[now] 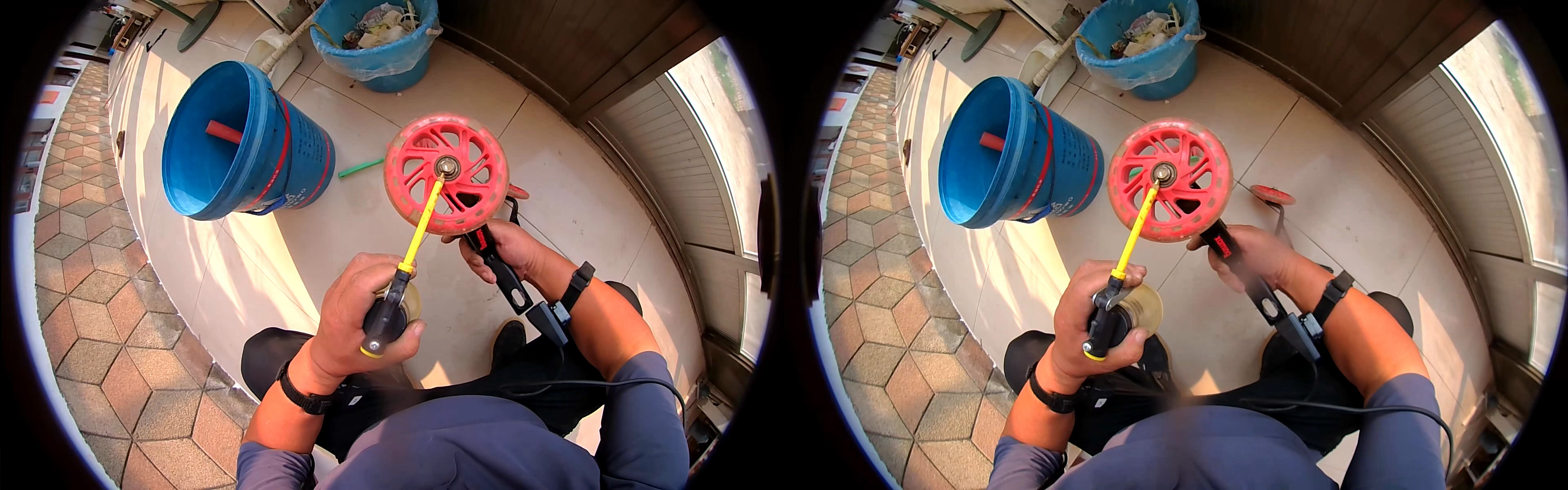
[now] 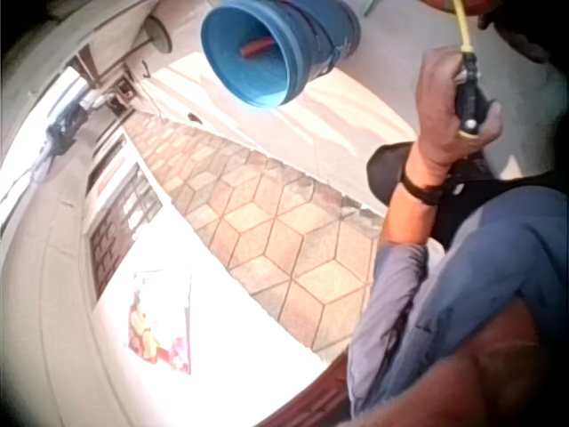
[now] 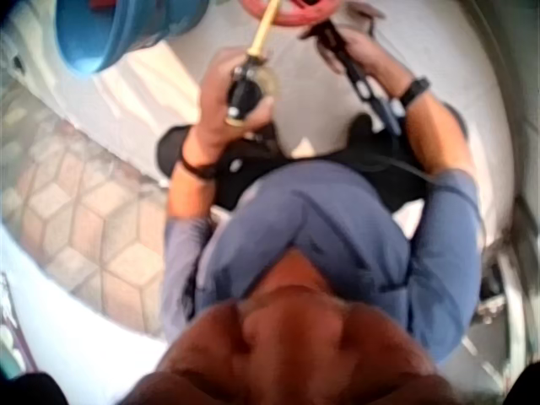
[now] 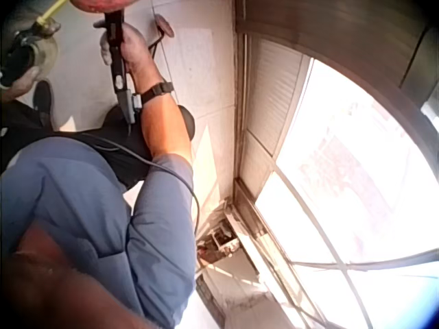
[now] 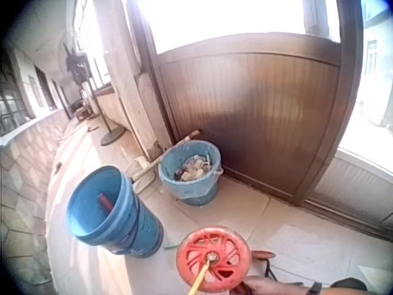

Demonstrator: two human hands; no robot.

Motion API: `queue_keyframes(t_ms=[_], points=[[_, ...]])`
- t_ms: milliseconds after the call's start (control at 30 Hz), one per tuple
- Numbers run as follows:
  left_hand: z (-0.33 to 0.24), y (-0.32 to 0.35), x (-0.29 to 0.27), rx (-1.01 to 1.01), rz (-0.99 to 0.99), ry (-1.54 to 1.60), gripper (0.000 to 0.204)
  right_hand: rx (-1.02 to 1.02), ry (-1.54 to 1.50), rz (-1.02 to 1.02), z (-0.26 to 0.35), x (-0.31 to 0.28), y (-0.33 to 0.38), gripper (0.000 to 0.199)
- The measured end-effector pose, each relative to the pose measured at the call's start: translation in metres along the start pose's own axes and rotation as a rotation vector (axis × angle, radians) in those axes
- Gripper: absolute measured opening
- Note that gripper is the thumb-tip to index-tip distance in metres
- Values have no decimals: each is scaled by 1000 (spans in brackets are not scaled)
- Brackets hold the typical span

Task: The person applies lubricant from a spray bottle to the axle and bearings of a red scooter wheel, then spins the wheel to distribute the lubricant. The person repeats this process on a second wheel.

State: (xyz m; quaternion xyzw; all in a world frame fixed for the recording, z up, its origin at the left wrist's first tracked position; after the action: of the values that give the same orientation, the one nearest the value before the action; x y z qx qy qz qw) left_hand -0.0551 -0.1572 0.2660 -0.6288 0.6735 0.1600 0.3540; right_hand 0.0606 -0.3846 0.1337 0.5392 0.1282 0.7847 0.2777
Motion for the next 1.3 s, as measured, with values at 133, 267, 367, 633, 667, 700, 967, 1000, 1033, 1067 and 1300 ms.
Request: queue_keyframes(t_ms=[133,267,367,633,667,700,967,1000,1033,1067,1300], points=[[-1,0,0,7,-4,-1,65,-3,-1,2,0,-1,1,39],[-1,0,1,3,-6,3,65,7,47,-1,-1,-4,1,41],[-1,1,1,-1,-8,4,64,5,63,-1,-1,-4,1,41],[0,4,4,-15,-42,47,60,3,52,-12,1,-2,3,40],[0,4,4,-18,-43,52,60,-2,51,-7,1,-2,3,40],[0,3,4,-21,-44,57,59,-3,50,-10,1,-2,4,40],[-2,5,5,-12,-21,83,61,-13,40,1,1,-3,2,40],[-1,6,5,-15,-21,88,61,-16,25,0,1,-3,2,40],[-1,6,6,-18,-20,94,62,-19,10,-1,1,-2,2,40],[-1,6,6,-16,-21,94,62,-22,-5,-1,1,-2,2,41],[-1,6,5,-20,-34,110,63,-8,17,4,0,-3,2,41]])
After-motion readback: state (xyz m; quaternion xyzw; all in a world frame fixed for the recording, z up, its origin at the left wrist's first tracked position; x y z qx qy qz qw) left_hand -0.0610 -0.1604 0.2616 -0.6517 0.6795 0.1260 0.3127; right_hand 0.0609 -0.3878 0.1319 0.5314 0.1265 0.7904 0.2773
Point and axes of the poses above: each hand's wrist, its own y-axis away from the middle knuckle, its own x-axis out of the palm, z = x × y, the point moved 1 cm from there along -y, towards the middle knuckle, and after that the axes turned 13 degrees about -y, right-handed, at the moved point
